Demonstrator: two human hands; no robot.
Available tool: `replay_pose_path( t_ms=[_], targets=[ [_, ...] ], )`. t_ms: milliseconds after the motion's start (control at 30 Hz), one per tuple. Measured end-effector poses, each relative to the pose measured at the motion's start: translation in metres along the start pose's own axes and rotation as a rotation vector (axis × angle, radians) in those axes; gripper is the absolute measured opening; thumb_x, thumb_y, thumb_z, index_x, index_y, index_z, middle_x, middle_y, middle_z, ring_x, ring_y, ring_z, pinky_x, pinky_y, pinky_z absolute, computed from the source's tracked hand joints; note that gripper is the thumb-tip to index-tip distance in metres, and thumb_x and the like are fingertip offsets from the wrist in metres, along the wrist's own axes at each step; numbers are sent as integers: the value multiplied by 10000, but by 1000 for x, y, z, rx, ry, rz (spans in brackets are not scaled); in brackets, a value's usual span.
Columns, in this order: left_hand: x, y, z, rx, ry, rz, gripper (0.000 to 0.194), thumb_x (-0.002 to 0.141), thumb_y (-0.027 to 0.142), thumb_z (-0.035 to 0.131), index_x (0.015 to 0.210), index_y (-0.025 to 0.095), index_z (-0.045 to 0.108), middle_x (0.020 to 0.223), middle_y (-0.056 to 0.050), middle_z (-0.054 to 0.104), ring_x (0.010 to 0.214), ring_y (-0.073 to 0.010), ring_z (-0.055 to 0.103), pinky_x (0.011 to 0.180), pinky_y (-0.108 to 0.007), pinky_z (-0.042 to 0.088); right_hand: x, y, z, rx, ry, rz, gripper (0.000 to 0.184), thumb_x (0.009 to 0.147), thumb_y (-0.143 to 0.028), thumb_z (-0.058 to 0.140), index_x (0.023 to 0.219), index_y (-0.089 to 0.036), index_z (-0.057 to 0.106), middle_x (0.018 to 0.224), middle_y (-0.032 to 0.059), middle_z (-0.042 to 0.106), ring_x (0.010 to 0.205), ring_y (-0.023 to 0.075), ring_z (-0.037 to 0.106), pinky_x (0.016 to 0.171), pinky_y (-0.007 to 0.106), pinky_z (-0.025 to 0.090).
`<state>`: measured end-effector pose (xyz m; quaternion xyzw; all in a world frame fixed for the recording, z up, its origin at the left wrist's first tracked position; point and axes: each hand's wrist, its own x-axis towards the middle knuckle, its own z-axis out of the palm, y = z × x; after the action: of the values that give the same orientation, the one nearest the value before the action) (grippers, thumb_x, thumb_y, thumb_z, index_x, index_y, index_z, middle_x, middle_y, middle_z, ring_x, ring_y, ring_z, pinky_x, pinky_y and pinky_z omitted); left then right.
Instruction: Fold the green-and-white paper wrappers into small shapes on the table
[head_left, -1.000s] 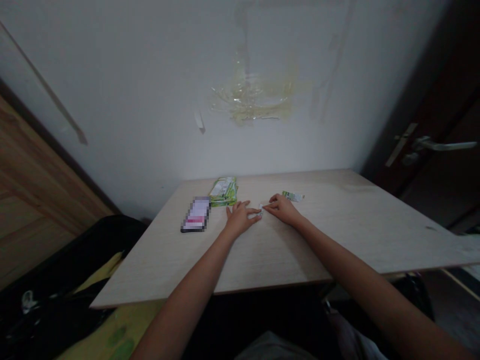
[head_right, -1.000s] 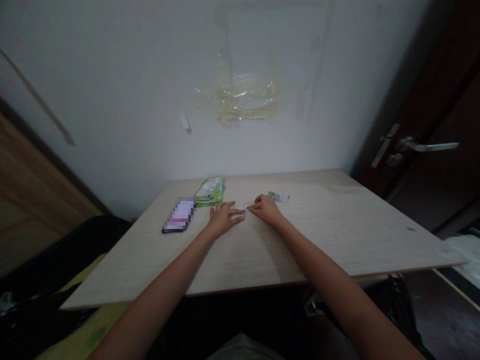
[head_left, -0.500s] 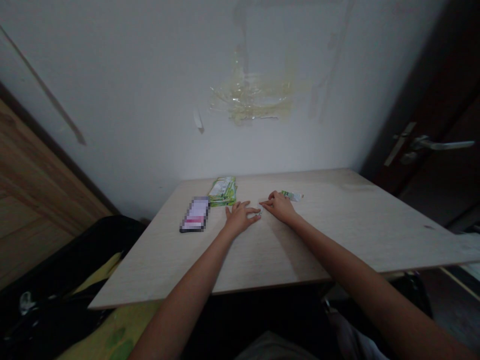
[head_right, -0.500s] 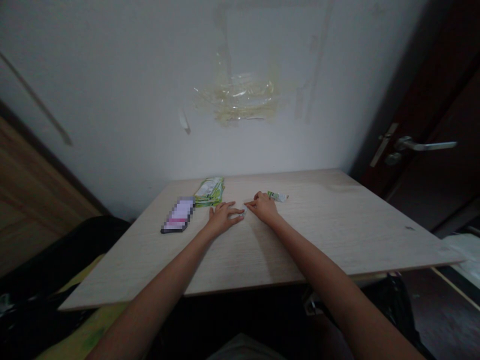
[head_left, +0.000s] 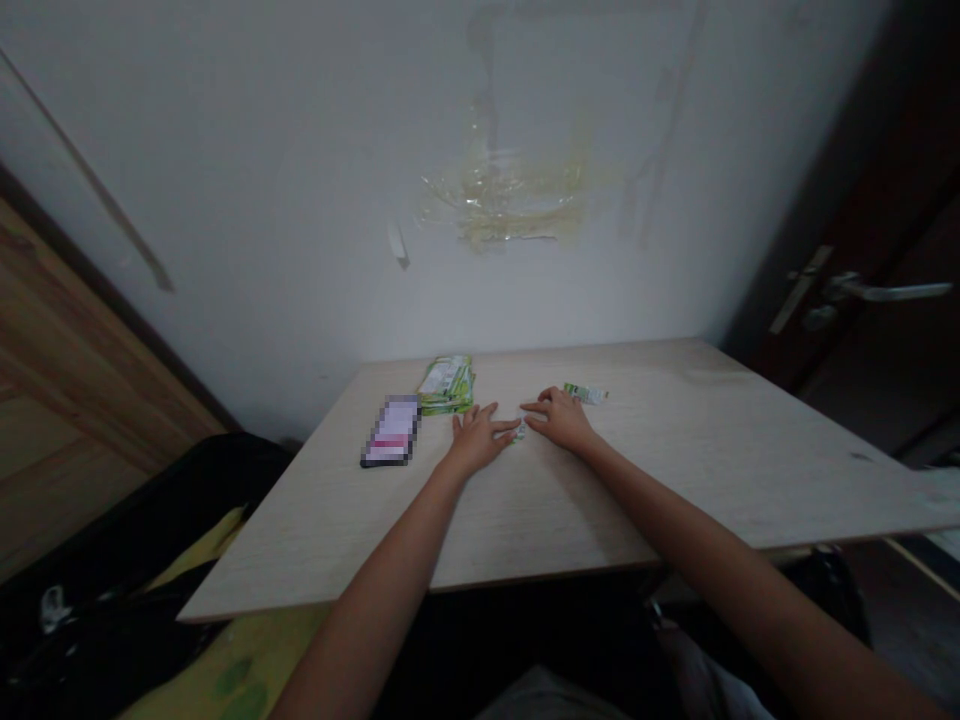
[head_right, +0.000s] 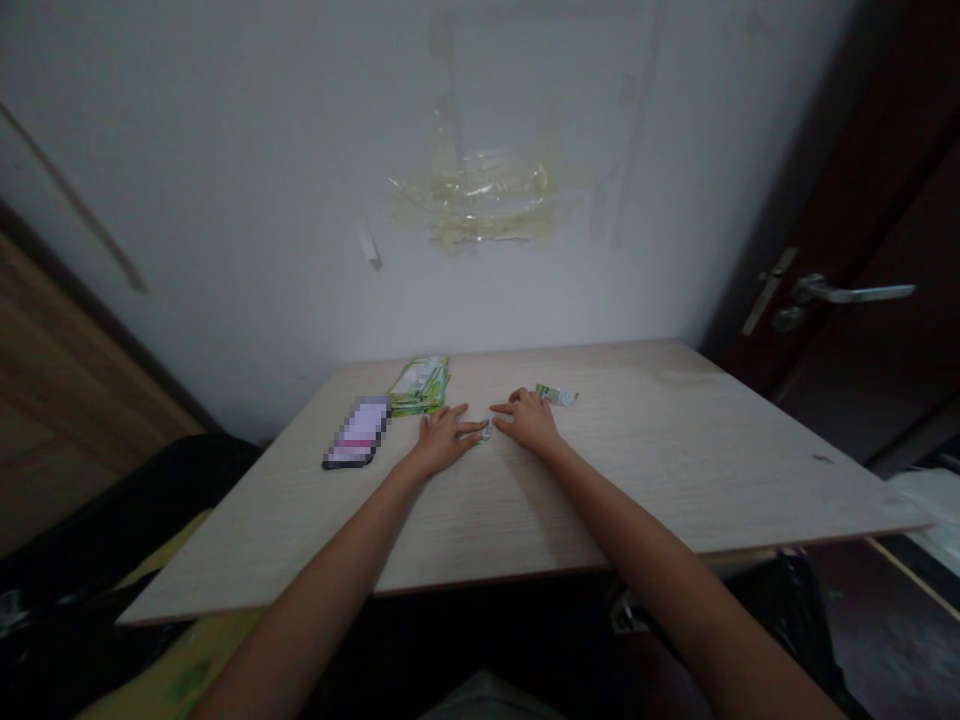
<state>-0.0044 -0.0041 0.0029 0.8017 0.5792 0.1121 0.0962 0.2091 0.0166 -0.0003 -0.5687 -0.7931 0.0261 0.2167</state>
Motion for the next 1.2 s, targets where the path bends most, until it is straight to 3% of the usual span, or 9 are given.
replay_pose_path(
  t_ms=[367,800,1200],
  targets=[
    [-3,1,-3,36,7,-3,455,931,655,433,1325,504,601,1609,12,365,1478,-377,277,1184,-601,182,-1,-2,0,18,-21,17,448,875,-530,653,1285,-352,677,1314,97,564,1224,280,528,1067,430,381],
    [1,-3,4,54,54,7,448,935,655,434,1327,512,595,1591,-8,391,1466,-396,289,1175,-603,193,-3,3,0,-9,-87,-17,588,853,-605,637,1378,-343,602,1430,106,508,1328,310,455,1114,449,355],
    [4,-9,12,-7,101,26,426,922,647,475,1284,496,640,1557,-33,434,1454,-399,293,1157,-623,202,-6,4,-1,-20,-95,-65,596,877,-610,610,1409,-343,569,1458,113,494,1351,314,435,1124,462,339]
  ],
)
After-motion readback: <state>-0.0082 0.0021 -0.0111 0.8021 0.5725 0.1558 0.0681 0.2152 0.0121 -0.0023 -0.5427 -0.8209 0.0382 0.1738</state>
